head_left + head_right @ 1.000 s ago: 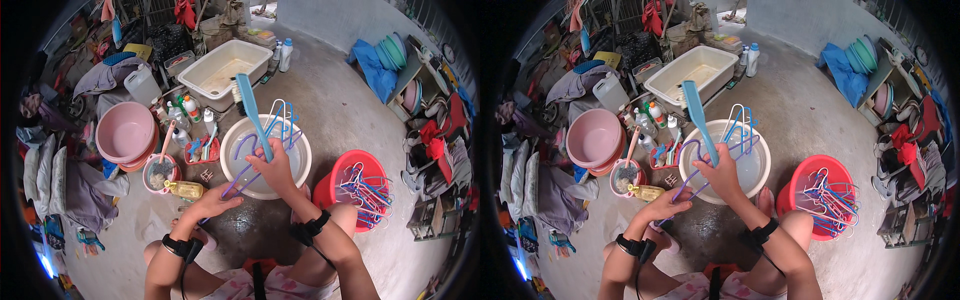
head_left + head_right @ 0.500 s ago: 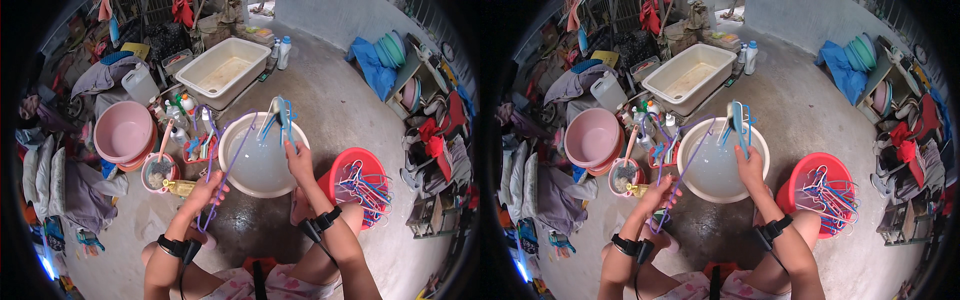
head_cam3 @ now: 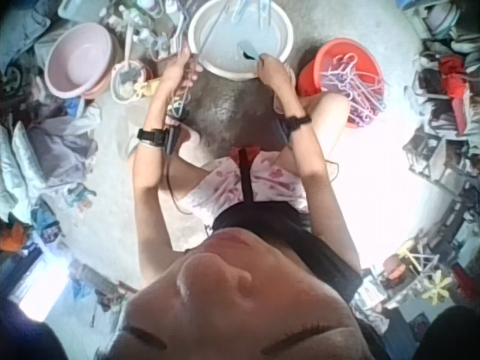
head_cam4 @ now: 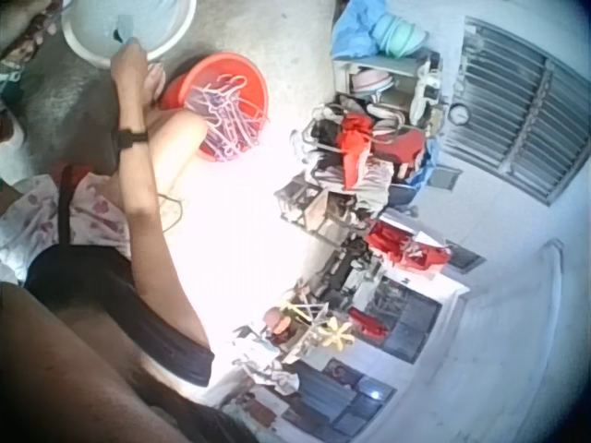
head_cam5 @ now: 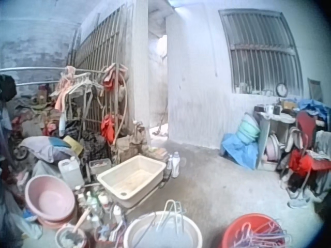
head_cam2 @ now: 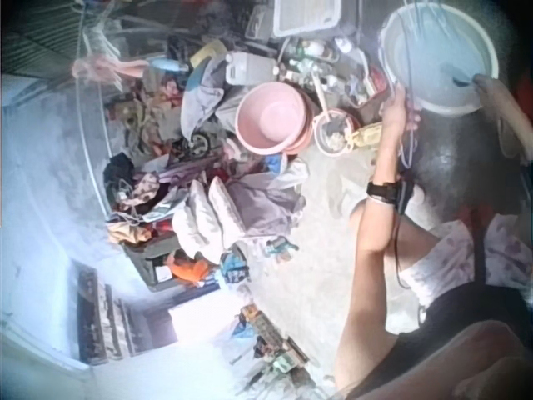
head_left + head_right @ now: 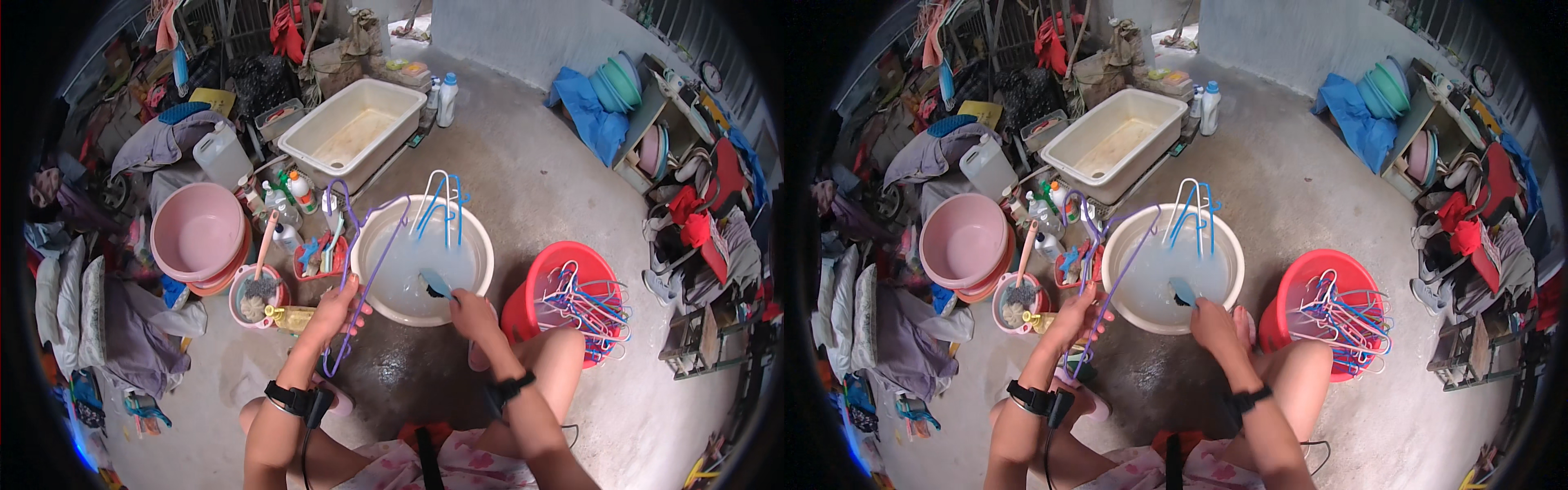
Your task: The recorder is washing plastic clothes hangers in a bucket of soapy water using a blue brush.
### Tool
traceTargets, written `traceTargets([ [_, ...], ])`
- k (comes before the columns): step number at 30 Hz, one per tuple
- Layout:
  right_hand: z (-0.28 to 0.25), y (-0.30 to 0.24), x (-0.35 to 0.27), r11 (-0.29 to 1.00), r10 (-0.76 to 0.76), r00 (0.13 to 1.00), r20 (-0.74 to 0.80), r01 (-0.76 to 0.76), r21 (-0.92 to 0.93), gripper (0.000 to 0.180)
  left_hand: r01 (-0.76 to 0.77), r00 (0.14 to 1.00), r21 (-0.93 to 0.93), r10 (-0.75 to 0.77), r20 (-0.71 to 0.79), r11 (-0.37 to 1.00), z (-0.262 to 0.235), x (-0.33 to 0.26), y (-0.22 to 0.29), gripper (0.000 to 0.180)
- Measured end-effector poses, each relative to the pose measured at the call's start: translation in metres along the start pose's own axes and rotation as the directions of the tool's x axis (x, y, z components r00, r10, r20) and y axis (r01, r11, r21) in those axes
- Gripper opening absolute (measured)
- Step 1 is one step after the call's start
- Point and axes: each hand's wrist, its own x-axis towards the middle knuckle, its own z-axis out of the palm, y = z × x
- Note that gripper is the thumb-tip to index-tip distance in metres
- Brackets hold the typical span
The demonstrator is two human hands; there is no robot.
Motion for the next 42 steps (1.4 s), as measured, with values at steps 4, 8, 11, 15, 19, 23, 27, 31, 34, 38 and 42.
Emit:
traceTargets([
  [4, -0.022, -0.017, -0.058, 0.939, -0.138, 0.933, -0.332, 0.231, 0.257, 0.027, 0.031, 0.998, 0.037, -0.033, 0.058, 0.999, 0.004, 0.007, -0.004, 0.063],
  [8, -0.019, -0.056, -0.067, 0.839, -0.376, 0.703, -0.603, 0.535, 0.1, 0.03, 0.042, 0.99, 0.084, -0.052, 0.128, 0.996, 0.011, 0.004, -0.006, 0.063],
  [11, 0.007, -0.034, -0.028, 0.891, -0.294, 0.828, -0.477, 0.418, 0.176, 0.031, 0.045, 0.973, 0.062, -0.058, 0.222, 0.997, 0.02, 0.0, -0.006, 0.06],
  [15, 0.005, 0.007, 0.011, 0.97, -0.037, 0.923, -0.383, 0.125, 0.209, 0.032, 0.073, 0.95, 0.076, -0.093, 0.298, 0.994, 0.026, -0.005, -0.008, 0.058],
  [19, 0.001, 0.017, -0.003, 0.953, 0.003, 0.907, -0.421, 0.126, 0.277, 0.032, 0.106, 0.956, -0.018, -0.096, 0.278, 0.994, 0.021, -0.001, -0.012, 0.059],
  [23, -0.013, -0.026, -0.046, 0.906, -0.203, 0.867, -0.455, 0.342, 0.248, 0.034, 0.107, 0.962, -0.05, -0.091, 0.256, 0.993, 0.017, 0.0, -0.007, 0.058],
  [27, 0.016, -0.045, -0.042, 0.838, -0.368, 0.807, -0.463, 0.503, 0.21, 0.034, 0.122, 0.953, -0.107, -0.086, 0.29, 0.987, 0.018, -0.003, -0.008, 0.058],
  [31, 0.019, -0.006, 0.007, 0.97, -0.178, 0.916, -0.359, 0.226, 0.095, 0.031, 0.082, 0.953, -0.035, -0.068, 0.294, 0.996, 0.017, -0.012, -0.004, 0.059],
  [34, 0.021, 0.022, 0.029, 0.998, -0.064, 0.964, -0.259, 0.068, 0.007, 0.03, 0.113, 0.95, 0.035, -0.119, 0.29, 0.993, 0.016, -0.017, -0.009, 0.06],
  [38, 0.026, 0.034, 0.045, 0.986, 0.146, 0.985, -0.087, -0.152, -0.068, 0.029, 0.069, 0.974, 0.056, -0.079, 0.212, 0.996, 0.009, -0.019, -0.018, 0.061],
  [42, 0.027, 0.037, 0.053, 0.966, 0.177, 0.978, 0.115, -0.149, -0.213, 0.027, 0.015, 0.996, -0.008, -0.014, 0.09, 1.0, -0.005, -0.017, -0.011, 0.059],
])
